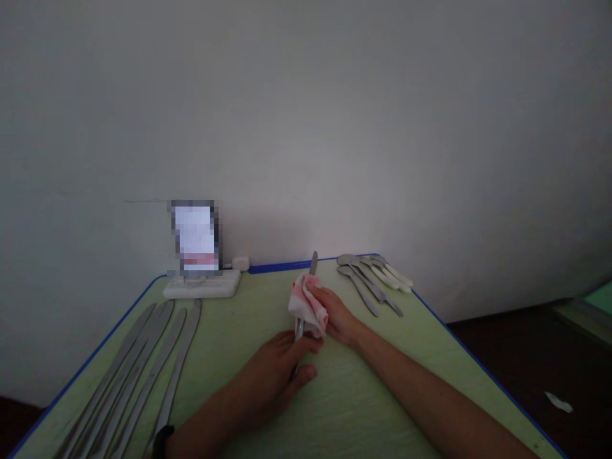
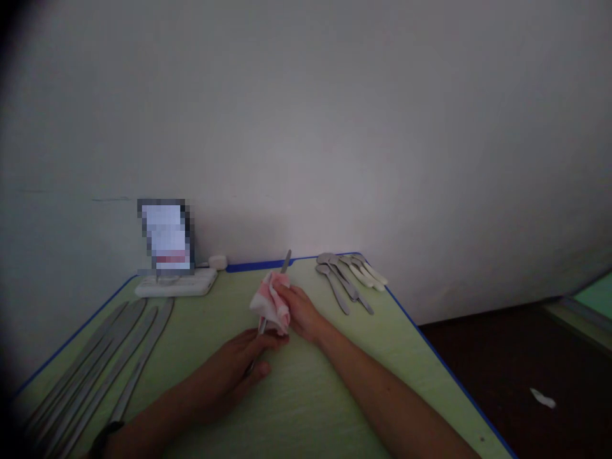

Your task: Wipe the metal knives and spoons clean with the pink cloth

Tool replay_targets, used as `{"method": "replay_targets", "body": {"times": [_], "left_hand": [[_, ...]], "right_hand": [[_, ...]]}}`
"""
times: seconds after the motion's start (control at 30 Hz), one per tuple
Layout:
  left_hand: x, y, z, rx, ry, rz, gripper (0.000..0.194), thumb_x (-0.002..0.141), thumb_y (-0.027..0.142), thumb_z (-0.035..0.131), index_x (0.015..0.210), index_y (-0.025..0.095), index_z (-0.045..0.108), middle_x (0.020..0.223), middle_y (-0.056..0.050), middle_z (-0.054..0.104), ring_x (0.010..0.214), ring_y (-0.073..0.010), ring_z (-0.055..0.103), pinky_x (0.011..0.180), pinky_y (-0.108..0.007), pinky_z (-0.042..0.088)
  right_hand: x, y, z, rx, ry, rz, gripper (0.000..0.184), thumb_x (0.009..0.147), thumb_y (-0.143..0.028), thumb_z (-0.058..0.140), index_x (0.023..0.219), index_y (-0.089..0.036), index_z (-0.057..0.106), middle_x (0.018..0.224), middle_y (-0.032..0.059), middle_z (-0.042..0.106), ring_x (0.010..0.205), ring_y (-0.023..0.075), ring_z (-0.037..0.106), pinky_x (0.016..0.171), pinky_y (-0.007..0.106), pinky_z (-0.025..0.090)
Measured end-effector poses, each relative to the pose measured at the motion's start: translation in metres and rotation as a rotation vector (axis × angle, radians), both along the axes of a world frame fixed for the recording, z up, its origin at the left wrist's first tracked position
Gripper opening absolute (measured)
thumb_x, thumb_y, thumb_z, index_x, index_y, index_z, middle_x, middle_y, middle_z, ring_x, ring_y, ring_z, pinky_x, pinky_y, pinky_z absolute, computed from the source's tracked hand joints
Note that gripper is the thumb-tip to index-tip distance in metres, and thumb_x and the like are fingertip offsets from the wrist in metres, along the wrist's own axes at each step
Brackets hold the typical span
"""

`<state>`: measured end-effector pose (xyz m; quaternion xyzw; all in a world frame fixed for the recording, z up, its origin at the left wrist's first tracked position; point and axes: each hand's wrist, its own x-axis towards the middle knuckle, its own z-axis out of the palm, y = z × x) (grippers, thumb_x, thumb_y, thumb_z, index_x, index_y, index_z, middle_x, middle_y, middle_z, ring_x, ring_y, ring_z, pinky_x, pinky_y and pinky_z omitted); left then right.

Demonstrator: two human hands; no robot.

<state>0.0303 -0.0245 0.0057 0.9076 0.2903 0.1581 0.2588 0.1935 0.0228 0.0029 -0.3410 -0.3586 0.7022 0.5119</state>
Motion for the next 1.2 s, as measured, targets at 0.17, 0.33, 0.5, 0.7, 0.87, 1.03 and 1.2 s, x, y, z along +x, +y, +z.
{"method": "replay_targets", "body": {"times": [0.17, 0.33, 0.5, 0.7, 0.87, 1.03, 1.2], "left_hand": [[0.0, -0.001, 0.005, -0.007, 0.006, -0.016, 0.024, 0.091, 0.026, 0.04, 0.113, 0.022, 0.051, 0.121, -0.006, 0.057, 0.114, -0.0205, 0.048, 0.099, -0.036, 0.039], [-0.003, -0.003, 0.006, -0.093, -0.049, -0.02, 0.034, 0.094, 0.026, 0.036, 0.128, 0.025, 0.04, 0.128, -0.004, 0.051, 0.118, -0.0162, 0.046, 0.103, -0.032, 0.035], [-0.002, -0.003, 0.005, -0.091, -0.035, -0.002, 0.038, 0.093, 0.027, 0.038, 0.131, 0.024, 0.037, 0.128, -0.004, 0.051, 0.118, -0.0168, 0.046, 0.102, -0.032, 0.036], [0.0, -0.003, 0.004, -0.024, -0.002, -0.027, 0.039, 0.09, 0.02, 0.041, 0.128, 0.026, 0.041, 0.119, -0.005, 0.056, 0.109, -0.0181, 0.052, 0.098, -0.032, 0.04], [-0.002, -0.003, 0.008, -0.146, -0.026, 0.003, 0.036, 0.094, 0.029, 0.036, 0.129, 0.024, 0.04, 0.127, -0.006, 0.052, 0.116, -0.0188, 0.048, 0.102, -0.034, 0.036], [-0.002, -0.003, 0.008, -0.162, -0.036, 0.004, 0.036, 0.095, 0.033, 0.035, 0.128, 0.023, 0.04, 0.13, -0.006, 0.05, 0.12, -0.0178, 0.044, 0.105, -0.034, 0.033], [-0.002, -0.004, 0.007, -0.131, -0.032, -0.02, 0.035, 0.094, 0.026, 0.037, 0.128, 0.026, 0.04, 0.129, -0.003, 0.051, 0.118, -0.0161, 0.046, 0.104, -0.032, 0.034]], "right_hand": [[-0.003, 0.003, -0.005, -0.007, -0.036, -0.038, 0.037, 0.071, -0.05, 0.063, 0.067, -0.013, 0.059, 0.047, -0.002, 0.055, 0.039, 0.008, 0.045, 0.042, 0.02, 0.034], [-0.002, 0.003, -0.005, -0.01, -0.024, -0.042, 0.038, 0.068, -0.05, 0.065, 0.066, -0.012, 0.06, 0.051, -0.0008, 0.058, 0.045, 0.008, 0.049, 0.043, 0.019, 0.034], [0.002, 0.003, -0.006, 0.017, -0.088, 0.067, 0.037, 0.069, -0.048, 0.065, 0.064, -0.012, 0.061, 0.052, -0.0008, 0.058, 0.045, 0.0081, 0.049, 0.044, 0.02, 0.033], [0.002, 0.005, -0.011, 0.052, -0.171, 0.037, 0.034, 0.072, -0.047, 0.064, 0.067, -0.013, 0.061, 0.053, -0.0018, 0.059, 0.047, 0.0075, 0.048, 0.047, 0.02, 0.033], [0.0, 0.005, -0.008, -0.005, -0.095, -0.037, 0.04, 0.068, -0.052, 0.064, 0.066, -0.012, 0.059, 0.052, -0.0016, 0.058, 0.045, 0.0076, 0.048, 0.046, 0.02, 0.033], [0.001, 0.004, -0.005, -0.025, -0.056, -0.016, 0.04, 0.065, -0.051, 0.068, 0.067, -0.012, 0.059, 0.053, -0.0012, 0.058, 0.045, 0.0074, 0.048, 0.045, 0.02, 0.032], [0.002, 0.004, -0.008, -0.027, -0.069, 0.011, 0.038, 0.068, -0.049, 0.067, 0.07, -0.012, 0.059, 0.055, -0.0006, 0.059, 0.047, 0.0079, 0.05, 0.046, 0.02, 0.033]]}}
